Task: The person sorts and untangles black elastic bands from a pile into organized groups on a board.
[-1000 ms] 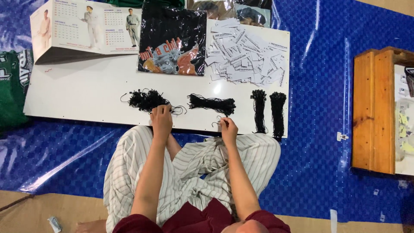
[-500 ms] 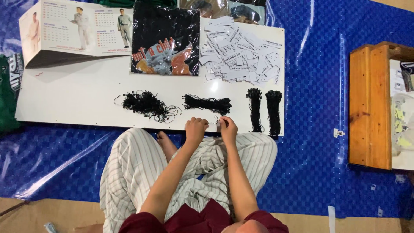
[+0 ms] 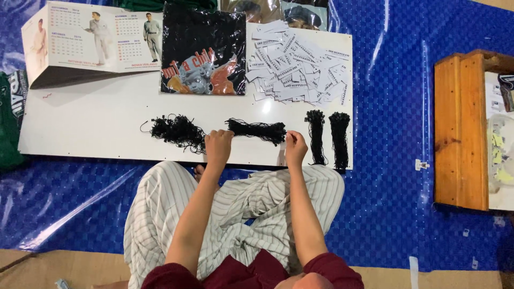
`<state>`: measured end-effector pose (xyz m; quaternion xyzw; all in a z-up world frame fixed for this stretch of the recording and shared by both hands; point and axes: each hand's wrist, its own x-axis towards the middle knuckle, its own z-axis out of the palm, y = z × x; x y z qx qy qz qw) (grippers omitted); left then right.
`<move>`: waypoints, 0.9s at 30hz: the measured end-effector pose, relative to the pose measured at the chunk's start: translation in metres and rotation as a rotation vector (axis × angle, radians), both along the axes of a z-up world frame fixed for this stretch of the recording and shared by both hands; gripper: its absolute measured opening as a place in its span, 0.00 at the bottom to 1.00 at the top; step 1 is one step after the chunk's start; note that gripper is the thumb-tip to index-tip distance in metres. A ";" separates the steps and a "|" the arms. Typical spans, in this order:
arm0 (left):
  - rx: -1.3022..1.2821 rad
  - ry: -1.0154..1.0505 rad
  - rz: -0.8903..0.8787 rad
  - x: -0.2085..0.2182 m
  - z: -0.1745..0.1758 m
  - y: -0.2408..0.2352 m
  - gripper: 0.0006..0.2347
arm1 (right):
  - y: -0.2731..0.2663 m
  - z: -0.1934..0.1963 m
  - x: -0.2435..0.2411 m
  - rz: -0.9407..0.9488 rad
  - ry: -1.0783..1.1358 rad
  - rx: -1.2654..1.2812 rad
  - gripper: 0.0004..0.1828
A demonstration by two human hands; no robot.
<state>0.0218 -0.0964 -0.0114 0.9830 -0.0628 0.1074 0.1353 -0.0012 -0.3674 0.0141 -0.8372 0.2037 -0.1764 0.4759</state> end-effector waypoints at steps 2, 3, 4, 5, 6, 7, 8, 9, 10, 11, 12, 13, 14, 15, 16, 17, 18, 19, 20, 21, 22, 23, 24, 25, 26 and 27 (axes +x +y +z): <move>0.014 -0.029 0.007 0.014 -0.013 0.004 0.03 | 0.004 0.000 0.009 0.023 -0.025 -0.020 0.04; 0.028 -0.056 0.011 0.020 -0.020 0.007 0.03 | 0.006 0.000 0.014 0.042 -0.048 -0.040 0.04; 0.027 -0.058 0.014 0.024 -0.022 0.007 0.03 | 0.007 -0.002 0.016 0.045 -0.050 -0.040 0.04; 0.053 -0.095 -0.001 0.027 -0.023 0.007 0.02 | 0.008 -0.004 0.018 0.065 -0.039 -0.063 0.04; 0.079 -0.132 -0.017 0.030 -0.024 0.007 0.02 | 0.008 -0.007 0.020 0.084 -0.028 -0.086 0.05; 0.079 -0.133 -0.014 0.031 -0.029 0.006 0.02 | 0.009 -0.008 0.020 0.087 -0.029 -0.087 0.05; 0.070 -0.121 -0.027 0.031 -0.033 0.006 0.02 | 0.010 -0.009 0.019 0.095 -0.022 -0.096 0.06; 0.061 -0.109 -0.039 0.031 -0.038 0.006 0.03 | 0.011 -0.011 0.018 0.104 -0.015 -0.106 0.07; 0.061 -0.112 -0.036 0.028 -0.028 0.010 0.03 | 0.012 -0.009 0.016 0.107 -0.017 -0.106 0.07; -0.005 -0.038 -0.038 0.024 -0.017 0.014 0.04 | 0.013 -0.008 0.014 0.102 -0.027 -0.092 0.09; -0.071 0.038 -0.040 0.019 -0.008 0.018 0.05 | 0.013 -0.006 0.010 0.097 -0.035 -0.078 0.11; -0.073 0.038 -0.038 0.014 0.004 0.025 0.05 | 0.015 -0.004 0.008 0.099 -0.036 -0.079 0.11; -0.048 -0.003 0.004 0.007 0.016 0.033 0.06 | 0.016 -0.002 0.006 0.078 -0.033 -0.075 0.12; -0.024 -0.043 0.046 0.001 0.028 0.040 0.06 | 0.017 0.001 0.003 0.057 -0.031 -0.070 0.13; -0.024 -0.042 0.048 -0.002 0.016 0.052 0.06 | 0.018 -0.002 0.001 0.059 -0.031 -0.070 0.13; -0.026 -0.064 0.068 -0.006 0.005 0.064 0.06 | 0.018 -0.006 0.000 0.051 -0.046 -0.082 0.13; -0.027 -0.089 0.089 -0.008 -0.006 0.077 0.06 | 0.020 -0.009 0.000 0.045 -0.064 -0.093 0.12; -0.027 -0.091 0.093 -0.014 -0.007 0.084 0.06 | 0.021 -0.011 -0.001 0.048 -0.066 -0.093 0.12; -0.022 -0.107 0.109 -0.022 -0.007 0.091 0.05 | 0.023 -0.014 -0.003 0.038 -0.066 -0.071 0.13; -0.017 -0.122 0.125 -0.029 -0.007 0.099 0.05 | 0.025 -0.017 -0.005 0.027 -0.066 -0.049 0.13; -0.014 -0.123 0.128 -0.034 -0.009 0.100 0.05 | 0.029 -0.019 -0.008 0.030 -0.067 -0.046 0.13; -0.037 -0.127 0.139 -0.039 -0.010 0.102 0.05 | 0.034 -0.022 -0.011 0.031 -0.064 -0.048 0.13; -0.060 -0.131 0.148 -0.043 -0.011 0.104 0.06 | 0.038 -0.024 -0.014 0.031 -0.062 -0.050 0.13; -0.057 -0.131 0.149 -0.043 -0.015 0.103 0.06 | 0.043 -0.027 -0.016 0.032 -0.063 -0.048 0.13; -0.051 -0.146 0.144 -0.043 -0.018 0.102 0.06 | 0.047 -0.029 -0.019 0.042 -0.065 -0.036 0.13; -0.045 -0.161 0.139 -0.043 -0.022 0.101 0.07 | 0.052 -0.031 -0.022 0.053 -0.067 -0.024 0.13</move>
